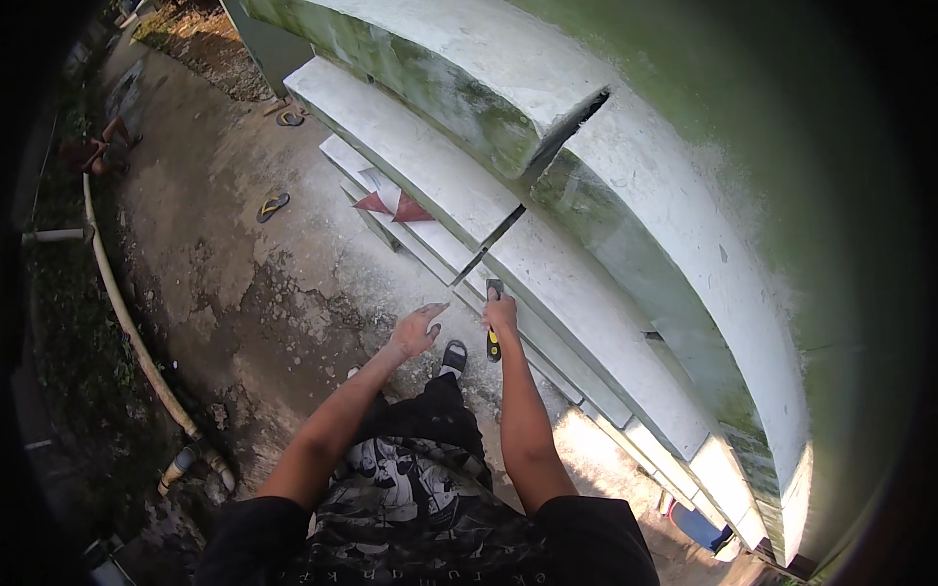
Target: Sawing a gap into a concrete ledge or step outdoors.
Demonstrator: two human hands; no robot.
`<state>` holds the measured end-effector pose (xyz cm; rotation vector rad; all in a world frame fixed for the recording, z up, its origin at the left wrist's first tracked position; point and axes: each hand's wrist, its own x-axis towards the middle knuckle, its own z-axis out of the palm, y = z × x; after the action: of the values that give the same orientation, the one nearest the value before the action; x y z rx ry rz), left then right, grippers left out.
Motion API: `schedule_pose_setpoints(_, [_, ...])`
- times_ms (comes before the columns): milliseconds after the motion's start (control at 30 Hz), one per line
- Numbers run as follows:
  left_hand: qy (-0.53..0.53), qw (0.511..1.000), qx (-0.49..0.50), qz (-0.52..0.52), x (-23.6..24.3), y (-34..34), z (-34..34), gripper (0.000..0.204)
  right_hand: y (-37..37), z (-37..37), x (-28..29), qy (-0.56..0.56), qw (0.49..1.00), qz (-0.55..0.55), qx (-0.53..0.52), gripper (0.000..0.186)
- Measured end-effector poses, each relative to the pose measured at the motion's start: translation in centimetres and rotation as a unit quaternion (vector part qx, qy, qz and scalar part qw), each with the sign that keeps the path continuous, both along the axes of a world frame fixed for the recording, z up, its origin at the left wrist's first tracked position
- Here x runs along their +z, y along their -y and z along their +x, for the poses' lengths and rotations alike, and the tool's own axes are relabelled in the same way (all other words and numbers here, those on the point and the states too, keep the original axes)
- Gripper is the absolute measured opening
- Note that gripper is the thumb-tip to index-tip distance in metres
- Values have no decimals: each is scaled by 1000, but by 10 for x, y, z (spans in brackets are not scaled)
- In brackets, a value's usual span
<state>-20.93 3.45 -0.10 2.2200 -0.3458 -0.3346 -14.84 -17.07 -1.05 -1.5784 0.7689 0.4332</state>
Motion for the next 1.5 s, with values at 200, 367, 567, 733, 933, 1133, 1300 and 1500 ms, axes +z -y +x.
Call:
schedule_pose_setpoints(200, [11, 999, 1, 31, 3, 18, 6, 49, -4, 20, 1, -8, 1000, -7, -3, 38])
schedule_pose_setpoints(367, [-9, 998, -13, 57, 15, 15, 9, 45, -4, 10, -3, -27, 999, -31, 18, 40])
schedule_pose_setpoints(567, [19, 992, -38, 118, 25, 17, 32, 52, 12, 7, 4, -52, 997, -1, 49, 38])
schedule_pose_setpoints(733, [208, 946, -97, 230, 8, 20, 72, 64, 10, -3, 4, -62, 996, 4, 68, 38])
schedule_pose_setpoints(933, [88, 926, -133, 341, 0, 31, 107, 61, 6, 20, 5, -34, 998, 0, 44, 38])
schedule_pose_setpoints(1133, [-21, 908, -153, 389, 14, 42, 117, 60, 10, 7, 3, -88, 993, -11, 74, 38])
schedule_pose_setpoints(1300, [-37, 897, -160, 410, 14, 49, 119, 61, 9, 8, 4, -62, 997, 14, 49, 37])
schedule_pose_setpoints(1500, [-15, 892, -173, 418, 10, 44, 116, 63, 7, 7, 11, -71, 995, -15, 68, 36])
